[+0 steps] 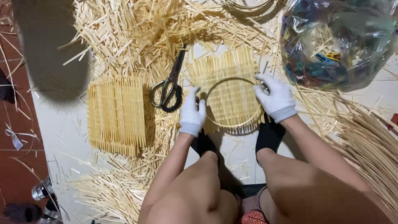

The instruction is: The recorder is assembling and weaving bamboo components to create a small basket or furniture item, using hands and a large blade.

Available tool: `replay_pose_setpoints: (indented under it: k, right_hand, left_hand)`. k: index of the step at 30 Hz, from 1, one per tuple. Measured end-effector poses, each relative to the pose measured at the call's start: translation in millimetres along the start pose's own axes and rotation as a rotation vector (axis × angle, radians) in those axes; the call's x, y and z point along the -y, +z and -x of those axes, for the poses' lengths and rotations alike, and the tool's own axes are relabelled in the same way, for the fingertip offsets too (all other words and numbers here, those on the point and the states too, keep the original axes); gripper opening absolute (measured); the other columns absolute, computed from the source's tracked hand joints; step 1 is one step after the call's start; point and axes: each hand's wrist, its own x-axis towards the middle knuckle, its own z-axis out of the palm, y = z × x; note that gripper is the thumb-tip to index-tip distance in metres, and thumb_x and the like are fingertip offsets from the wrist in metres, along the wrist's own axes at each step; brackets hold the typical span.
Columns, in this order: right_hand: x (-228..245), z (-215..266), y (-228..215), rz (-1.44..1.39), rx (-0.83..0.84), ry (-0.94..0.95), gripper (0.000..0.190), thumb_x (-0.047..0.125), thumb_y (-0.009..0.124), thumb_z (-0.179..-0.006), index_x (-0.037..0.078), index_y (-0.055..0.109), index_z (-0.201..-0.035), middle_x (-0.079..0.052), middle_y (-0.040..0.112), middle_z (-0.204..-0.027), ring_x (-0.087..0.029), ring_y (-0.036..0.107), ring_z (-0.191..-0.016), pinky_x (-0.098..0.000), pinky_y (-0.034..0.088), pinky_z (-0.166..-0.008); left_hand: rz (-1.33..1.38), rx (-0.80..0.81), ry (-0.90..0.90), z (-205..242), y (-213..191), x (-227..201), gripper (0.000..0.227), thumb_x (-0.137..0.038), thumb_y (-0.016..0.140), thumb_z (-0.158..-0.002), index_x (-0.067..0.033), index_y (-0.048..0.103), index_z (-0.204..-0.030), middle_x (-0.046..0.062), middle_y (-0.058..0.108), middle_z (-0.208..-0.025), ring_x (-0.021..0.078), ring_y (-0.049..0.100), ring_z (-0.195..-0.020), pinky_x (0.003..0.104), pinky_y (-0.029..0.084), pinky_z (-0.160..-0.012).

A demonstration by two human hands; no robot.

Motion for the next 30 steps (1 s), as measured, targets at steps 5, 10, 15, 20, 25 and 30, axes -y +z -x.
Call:
replay_pose_setpoints:
  k: [5, 10, 15, 20, 25, 30]
  right_hand:
    - [-9.4, -10.4, 18.2, 0.194, -0.088, -0.135, 0.025, 0.020, 0.069, -0.095, 0.013, 0.071, -0.119, -0.017, 0.071, -0.100, -0.036, 0.068, -0.085, -0.0452, 0.054, -0.073]
    - [-33.8, -19.1, 34.3, 0.263, -0.130, -0.213, 0.022, 0.020, 0.069, -0.094, 0.013, 0.071, -0.115, -0.016, 0.067, -0.097, -0.038, 0.066, -0.091, -0.0476, 0.053, -0.076]
    - [-35.6, -21.6, 35.4, 0.219, -0.109, -0.195, 0.022, 0.023, 0.069, -0.096, 0.013, 0.071, -0.116, -0.015, 0.067, -0.095, -0.038, 0.066, -0.089, -0.0479, 0.052, -0.076]
    - [-40.4, -22.8, 39.1, 0.224, -0.082, -0.145, 0.027, 0.025, 0.072, -0.095, 0.014, 0.072, -0.120, -0.016, 0.069, -0.097, -0.038, 0.067, -0.090, -0.0476, 0.052, -0.077]
    - [-51.7, -21.9, 41.3, 0.151, -0.103, -0.153, 0.035, 0.026, 0.074, -0.091, 0.016, 0.073, -0.125, -0.016, 0.073, -0.110, -0.036, 0.069, -0.096, -0.0449, 0.053, -0.084]
    - [-69.8, -41.1, 49.5, 0.157, -0.053, -0.153, 0.039, 0.028, 0.077, -0.086, 0.018, 0.075, -0.124, -0.016, 0.073, -0.113, -0.037, 0.068, -0.099, -0.0451, 0.052, -0.087]
  left_hand:
    - [-0.126, -0.085, 0.002, -5.1, 23.8, 29.9, 0.038, -0.005, 0.064, -0.090, -0.0018, 0.057, -0.128, 0.023, 0.062, -0.114, 0.0395, 0.063, -0.105, 0.045, 0.051, -0.093]
    - [-0.179, -0.141, 0.067, -9.1, 38.7, 48.8, 0.036, -0.004, 0.066, -0.089, -0.0009, 0.057, -0.124, 0.023, 0.060, -0.112, 0.0408, 0.060, -0.106, 0.046, 0.050, -0.094]
    - [-0.137, -0.162, 0.011, -8.7, 39.4, 54.3, 0.029, -0.008, 0.073, -0.087, -0.0027, 0.065, -0.115, 0.020, 0.064, -0.102, 0.0369, 0.065, -0.094, 0.043, 0.053, -0.084]
    - [-0.171, -0.200, -0.025, -10.7, 34.4, 43.4, 0.024, -0.010, 0.077, -0.084, -0.0040, 0.072, -0.107, 0.017, 0.069, -0.099, 0.0340, 0.069, -0.089, 0.041, 0.055, -0.081]
    - [-0.141, -0.241, -0.085, -6.7, 43.6, 53.4, 0.029, -0.013, 0.081, -0.080, -0.0061, 0.076, -0.108, 0.016, 0.075, -0.099, 0.0300, 0.074, -0.088, 0.036, 0.058, -0.083]
    - [-0.029, -0.209, -0.213, -9.0, 37.5, 40.0, 0.037, -0.011, 0.080, -0.081, -0.0095, 0.075, -0.118, 0.013, 0.078, -0.105, 0.0223, 0.077, -0.091, 0.032, 0.059, -0.086]
